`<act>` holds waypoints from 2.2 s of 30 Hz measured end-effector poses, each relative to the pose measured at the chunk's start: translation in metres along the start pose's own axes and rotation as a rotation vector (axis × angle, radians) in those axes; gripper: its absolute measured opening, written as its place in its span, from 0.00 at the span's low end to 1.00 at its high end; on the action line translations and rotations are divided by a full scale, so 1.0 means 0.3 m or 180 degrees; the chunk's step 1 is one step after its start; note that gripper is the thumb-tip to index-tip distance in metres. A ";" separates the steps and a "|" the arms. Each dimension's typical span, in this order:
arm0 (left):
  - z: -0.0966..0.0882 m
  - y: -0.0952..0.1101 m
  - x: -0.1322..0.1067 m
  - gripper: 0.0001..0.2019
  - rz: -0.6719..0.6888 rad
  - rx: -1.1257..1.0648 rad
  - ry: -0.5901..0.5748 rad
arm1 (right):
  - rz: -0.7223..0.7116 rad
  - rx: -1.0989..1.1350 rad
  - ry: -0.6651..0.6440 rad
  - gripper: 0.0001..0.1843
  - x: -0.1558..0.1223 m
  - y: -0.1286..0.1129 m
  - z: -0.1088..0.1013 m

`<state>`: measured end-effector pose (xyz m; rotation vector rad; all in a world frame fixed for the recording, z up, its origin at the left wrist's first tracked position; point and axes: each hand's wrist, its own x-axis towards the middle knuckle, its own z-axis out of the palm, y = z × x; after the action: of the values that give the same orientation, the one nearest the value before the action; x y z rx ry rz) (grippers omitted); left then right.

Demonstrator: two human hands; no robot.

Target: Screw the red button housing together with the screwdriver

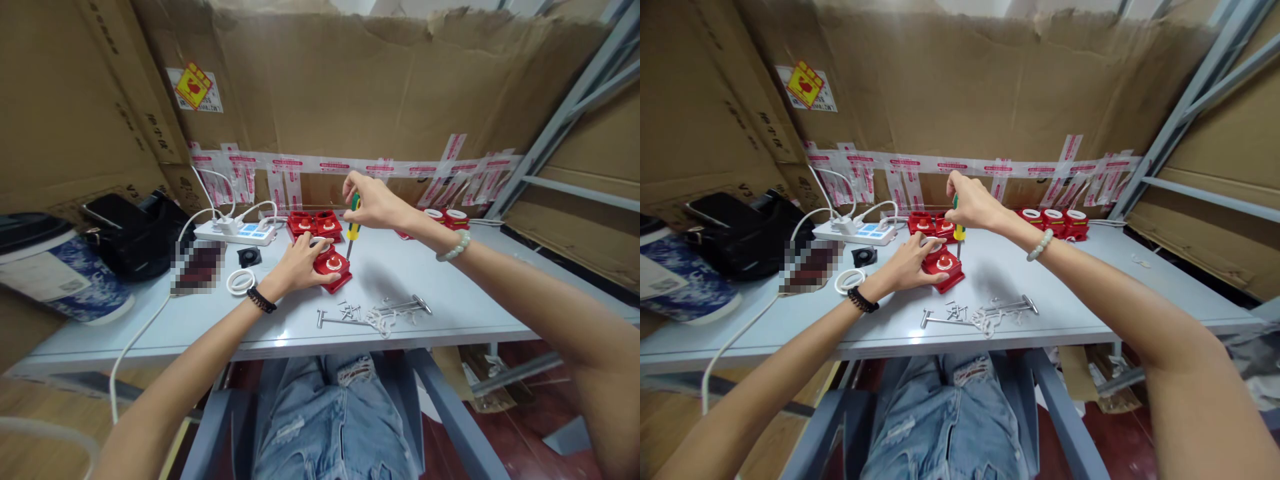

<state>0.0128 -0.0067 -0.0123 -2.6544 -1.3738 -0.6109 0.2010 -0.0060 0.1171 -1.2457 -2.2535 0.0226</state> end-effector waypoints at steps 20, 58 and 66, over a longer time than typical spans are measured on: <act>-0.012 0.012 -0.006 0.38 0.0008 -0.0074 -0.0023 | 0.0608 0.0316 -0.1001 0.15 -0.054 0.012 0.041; -0.092 -0.072 -0.015 0.28 0.0344 -0.0775 -0.0053 | 0.0257 0.1602 0.0159 0.16 -0.178 -0.050 0.062; -0.053 -0.039 -0.008 0.30 0.0170 -0.1382 -0.0258 | 0.0534 0.3205 0.1826 0.23 -0.061 -0.023 0.140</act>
<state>-0.0028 -0.0058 0.0002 -3.0683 -1.3095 -0.8948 0.1830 -0.0138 0.0751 -0.7251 -1.3106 0.6793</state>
